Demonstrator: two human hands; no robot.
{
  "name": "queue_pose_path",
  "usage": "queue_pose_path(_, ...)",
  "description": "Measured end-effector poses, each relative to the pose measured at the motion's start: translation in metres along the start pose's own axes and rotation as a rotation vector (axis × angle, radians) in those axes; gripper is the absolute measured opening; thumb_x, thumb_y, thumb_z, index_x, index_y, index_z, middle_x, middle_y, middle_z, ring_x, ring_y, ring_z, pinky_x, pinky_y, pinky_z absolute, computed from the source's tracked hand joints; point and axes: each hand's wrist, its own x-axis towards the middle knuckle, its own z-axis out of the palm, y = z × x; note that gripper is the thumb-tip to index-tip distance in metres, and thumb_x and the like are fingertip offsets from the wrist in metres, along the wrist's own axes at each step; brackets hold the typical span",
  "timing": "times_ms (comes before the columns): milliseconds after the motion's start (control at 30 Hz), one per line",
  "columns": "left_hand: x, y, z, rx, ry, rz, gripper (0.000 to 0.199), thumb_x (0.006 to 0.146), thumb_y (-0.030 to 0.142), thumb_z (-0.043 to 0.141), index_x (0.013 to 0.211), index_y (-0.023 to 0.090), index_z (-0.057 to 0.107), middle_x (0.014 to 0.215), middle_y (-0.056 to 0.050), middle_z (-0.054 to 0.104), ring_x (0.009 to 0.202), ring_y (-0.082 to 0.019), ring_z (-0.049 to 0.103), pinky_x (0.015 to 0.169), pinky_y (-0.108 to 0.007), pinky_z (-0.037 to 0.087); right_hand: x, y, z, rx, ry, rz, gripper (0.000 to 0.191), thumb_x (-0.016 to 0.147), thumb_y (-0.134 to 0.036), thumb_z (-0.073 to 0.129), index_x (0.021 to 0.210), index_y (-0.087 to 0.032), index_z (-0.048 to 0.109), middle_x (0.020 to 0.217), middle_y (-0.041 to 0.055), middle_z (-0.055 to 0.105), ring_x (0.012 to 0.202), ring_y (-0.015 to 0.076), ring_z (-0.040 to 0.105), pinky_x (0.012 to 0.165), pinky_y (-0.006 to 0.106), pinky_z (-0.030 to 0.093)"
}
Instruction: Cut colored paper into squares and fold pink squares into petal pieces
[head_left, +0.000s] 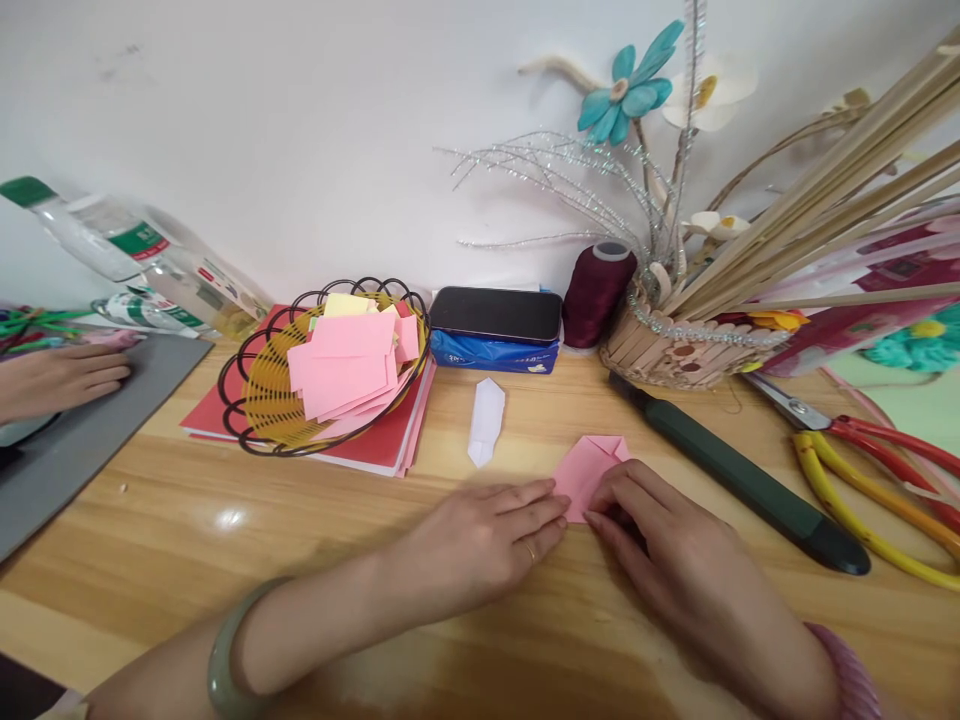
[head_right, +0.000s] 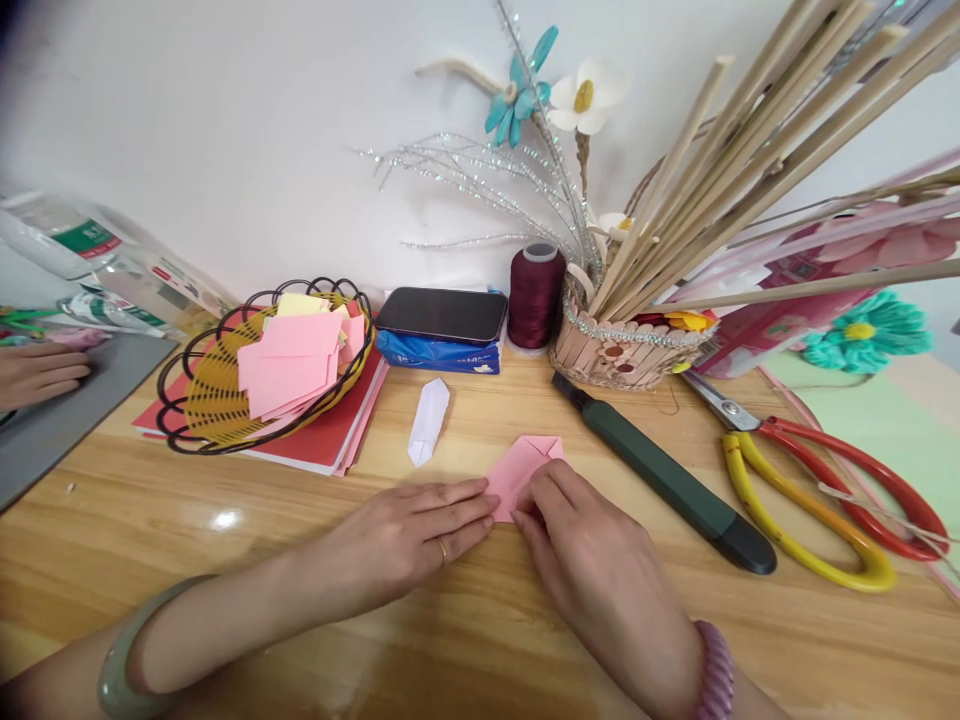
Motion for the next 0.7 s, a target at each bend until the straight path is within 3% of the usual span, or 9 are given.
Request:
queue_pose_path(267, -0.001, 0.000, 0.003, -0.032, -0.015, -0.022, 0.032, 0.096, 0.014, 0.030, 0.113, 0.008, 0.057, 0.124, -0.008, 0.056, 0.116, -0.019, 0.051, 0.101, -0.032, 0.042, -0.009, 0.008, -0.005, -0.059, 0.069, -0.040, 0.016, 0.090, -0.024, 0.039, 0.082, -0.019, 0.052, 0.084, 0.0054, 0.054, 0.076, 0.0169, 0.053, 0.067, 0.032, 0.045)
queue_pose_path(400, -0.001, 0.001, 0.002, 0.022, -0.005, -0.037, 0.030, 0.096, 0.015, 0.034, 0.112, 0.008, 0.058, 0.123, -0.012, 0.056, 0.116, -0.022, 0.051, 0.099, -0.034, 0.043, -0.019, 0.001, -0.007, -0.235, 0.156, -0.263, 0.026, 0.090, -0.018, 0.035, 0.106, -0.014, 0.054, 0.098, 0.0102, 0.057, 0.089, 0.0208, 0.053, 0.074, 0.035, 0.046)
queue_pose_path(500, 0.000, 0.001, 0.001, 0.077, 0.003, -0.024, 0.027, 0.095, 0.015, 0.036, 0.110, 0.008, 0.058, 0.122, -0.015, 0.057, 0.119, -0.025, 0.048, 0.097, -0.037, 0.044, -0.022, -0.008, -0.006, -0.358, 0.153, -0.391, 0.035, 0.088, -0.012, 0.028, 0.110, -0.009, 0.055, 0.099, 0.0127, 0.060, 0.090, 0.0228, 0.054, 0.074, 0.037, 0.049)
queue_pose_path(700, -0.001, 0.002, 0.000, 0.085, 0.002, -0.015, 0.027, 0.095, 0.014, 0.037, 0.111, 0.007, 0.057, 0.122, -0.015, 0.056, 0.120, -0.027, 0.047, 0.098, -0.038, 0.043, -0.020, -0.012, -0.005, -0.427, 0.152, -0.362, 0.037, 0.082, -0.006, 0.032, 0.103, -0.011, 0.061, 0.097, 0.0109, 0.064, 0.087, 0.0226, 0.057, 0.072, 0.037, 0.052)
